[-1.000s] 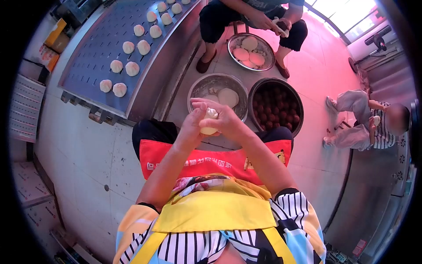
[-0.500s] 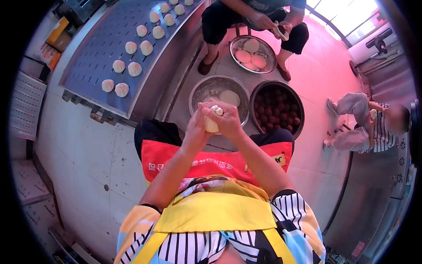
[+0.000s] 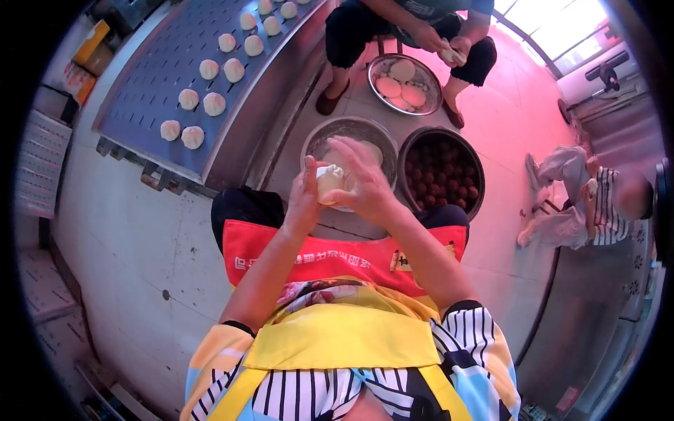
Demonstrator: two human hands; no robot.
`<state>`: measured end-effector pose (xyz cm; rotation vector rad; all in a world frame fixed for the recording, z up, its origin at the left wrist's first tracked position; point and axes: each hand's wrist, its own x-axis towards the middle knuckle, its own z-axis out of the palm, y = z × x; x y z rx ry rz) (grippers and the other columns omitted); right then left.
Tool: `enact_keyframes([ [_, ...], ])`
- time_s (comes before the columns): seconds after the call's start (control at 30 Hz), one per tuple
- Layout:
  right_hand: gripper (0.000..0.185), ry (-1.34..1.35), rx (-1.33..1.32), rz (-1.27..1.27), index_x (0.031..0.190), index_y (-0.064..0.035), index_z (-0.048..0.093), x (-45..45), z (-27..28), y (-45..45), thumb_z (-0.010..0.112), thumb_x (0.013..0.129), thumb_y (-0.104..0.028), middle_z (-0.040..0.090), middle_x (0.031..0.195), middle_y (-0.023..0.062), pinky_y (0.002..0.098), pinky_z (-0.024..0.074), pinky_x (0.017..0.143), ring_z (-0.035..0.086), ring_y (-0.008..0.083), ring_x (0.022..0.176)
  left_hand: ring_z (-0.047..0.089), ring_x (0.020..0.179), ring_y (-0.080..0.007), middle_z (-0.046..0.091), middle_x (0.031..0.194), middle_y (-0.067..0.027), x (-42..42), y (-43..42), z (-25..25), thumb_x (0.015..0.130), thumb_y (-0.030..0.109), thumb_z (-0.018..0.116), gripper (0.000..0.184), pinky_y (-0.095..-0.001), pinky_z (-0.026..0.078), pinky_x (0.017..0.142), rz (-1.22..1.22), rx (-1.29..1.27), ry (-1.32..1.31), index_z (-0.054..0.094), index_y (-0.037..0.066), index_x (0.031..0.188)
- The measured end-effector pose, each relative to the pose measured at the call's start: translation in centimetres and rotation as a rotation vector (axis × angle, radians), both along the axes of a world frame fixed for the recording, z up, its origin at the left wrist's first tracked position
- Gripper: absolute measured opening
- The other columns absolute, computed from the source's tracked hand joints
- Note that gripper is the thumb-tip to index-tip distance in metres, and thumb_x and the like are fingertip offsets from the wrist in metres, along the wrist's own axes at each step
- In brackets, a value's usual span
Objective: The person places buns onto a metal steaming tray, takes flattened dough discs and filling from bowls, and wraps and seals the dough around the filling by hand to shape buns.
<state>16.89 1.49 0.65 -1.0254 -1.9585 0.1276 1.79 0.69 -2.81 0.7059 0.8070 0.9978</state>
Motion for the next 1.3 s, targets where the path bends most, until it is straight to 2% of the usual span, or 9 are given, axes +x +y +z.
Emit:
enact_keyframes([
  [0.23, 0.028, -0.346, -0.075, -0.007, 0.09, -0.0103, 0.054, 0.5, 0.9, -0.6, 0.068, 0.072, -0.027, 0.057, 0.068, 0.0056, 0.0368, 0.0476, 0.052, 0.062, 0.0253, 0.061, 0.063, 0.085, -0.0154, 0.062, 0.093, -0.0067, 0.3, 0.4, -0.4, 0.092, 0.06, 0.037, 0.061, -0.0292, 0.054, 0.062, 0.073, 0.235, 0.203, 0.055, 0.004, 0.105],
  [0.43, 0.021, -0.367, 0.009, 0.283, 0.087, -0.0107, 0.052, 1.4, 3.6, 0.1, 0.065, 0.073, -0.019, 0.055, 0.064, 0.0058, 0.0363, 0.0466, 0.051, 0.061, 0.0249, 0.059, 0.065, 0.088, -0.0229, 0.064, 0.099, -0.0117, -1.1, 0.7, 1.5, 0.087, 0.068, 0.033, 0.068, -0.0334, 0.056, 0.062, -0.556, -0.553, -0.432, 0.055, 0.009, 0.113],
  [0.53, 0.017, -0.343, -0.08, 0.131, 0.088, -0.0098, 0.051, 2.0, 3.3, 0.3, 0.063, 0.079, -0.018, 0.057, 0.067, 0.0091, 0.0385, 0.0464, 0.052, 0.062, 0.0279, 0.063, 0.064, 0.088, -0.0245, 0.061, 0.103, -0.0121, -0.7, 1.2, 0.2, 0.087, 0.063, 0.044, 0.06, -0.0321, 0.056, 0.063, -0.548, -0.301, -0.61, 0.054, 0.011, 0.114],
  [0.63, 0.015, -0.082, -0.241, 0.004, 0.091, -0.0077, 0.051, 2.1, 1.2, 0.3, 0.06, 0.086, -0.019, 0.059, 0.073, 0.0146, 0.0414, 0.0464, 0.055, 0.062, 0.0332, 0.07, 0.062, 0.089, -0.0243, 0.057, 0.108, -0.0107, 0.6, 1.4, 0.6, 0.088, 0.051, 0.054, 0.049, -0.0334, 0.055, 0.069, 0.063, 0.36, 0.252, 0.053, 0.009, 0.114],
  [0.83, 0.01, 0.263, -0.503, 0.028, 0.091, -0.0043, 0.053, 0.9, 1.9, 0.4, 0.055, 0.09, -0.014, 0.06, 0.078, 0.0192, 0.0408, 0.0473, 0.062, 0.062, 0.0368, 0.074, 0.06, 0.098, -0.026, 0.058, 0.109, -0.0102, -0.1, 1.7, 1.1, 0.092, 0.047, 0.05, 0.048, -0.0428, 0.051, 0.084, 0.316, 0.721, 0.352, 0.05, 0.007, 0.119],
  [0.97, 0.012, 0.077, -0.355, 0.124, 0.088, -0.0033, 0.055, 1.0, 3.7, 0.3, 0.055, 0.09, -0.015, 0.06, 0.076, 0.0178, 0.0379, 0.0472, 0.061, 0.061, 0.0344, 0.069, 0.06, 0.104, -0.0267, 0.06, 0.111, -0.0116, -1.2, 2.0, 2.2, 0.094, 0.056, 0.037, 0.056, -0.0469, 0.053, 0.082, -0.359, -0.4, -0.601, 0.048, 0.009, 0.122],
  [1.1, 0.016, 0.218, -0.551, -0.088, 0.085, -0.0021, 0.055, 1.3, 2.6, 1.1, 0.055, 0.088, -0.018, 0.06, 0.069, 0.0138, 0.0343, 0.0461, 0.058, 0.059, 0.0263, 0.06, 0.059, 0.099, -0.0275, 0.055, 0.113, -0.0105, -0.2, 1.9, 1.7, 0.085, 0.044, 0.063, 0.052, -0.0441, 0.053, 0.084, -0.077, 0.119, -0.127, 0.049, 0.01, 0.121],
  [1.2, 0.02, 0.387, -0.811, -0.13, 0.083, -0.0007, 0.055, 1.3, 0.9, 2.2, 0.056, 0.089, -0.02, 0.058, 0.063, 0.0094, 0.0336, 0.0437, 0.051, 0.056, 0.0194, 0.053, 0.054, 0.103, -0.0302, 0.049, 0.117, -0.0123, -1.2, 3.5, 1.8, 0.074, 0.026, 0.077, 0.055, -0.0405, 0.049, 0.087, 0.236, 1.217, 0.893, 0.051, 0.01, 0.119],
  [1.3, 0.025, 0.378, -1.218, -0.026, 0.075, -0.0033, 0.054, 2.3, 0.5, 3.6, 0.053, 0.091, -0.023, 0.051, 0.056, 0.0051, 0.0316, 0.0369, 0.043, 0.048, 0.0151, 0.046, 0.049, 0.108, -0.0343, 0.046, 0.12, -0.0145, -2.4, 4.2, 0.3, 0.064, 0.021, 0.082, 0.066, -0.0402, 0.044, 0.09, 0.137, 1.483, 1.052, 0.05, 0.01, 0.12],
])
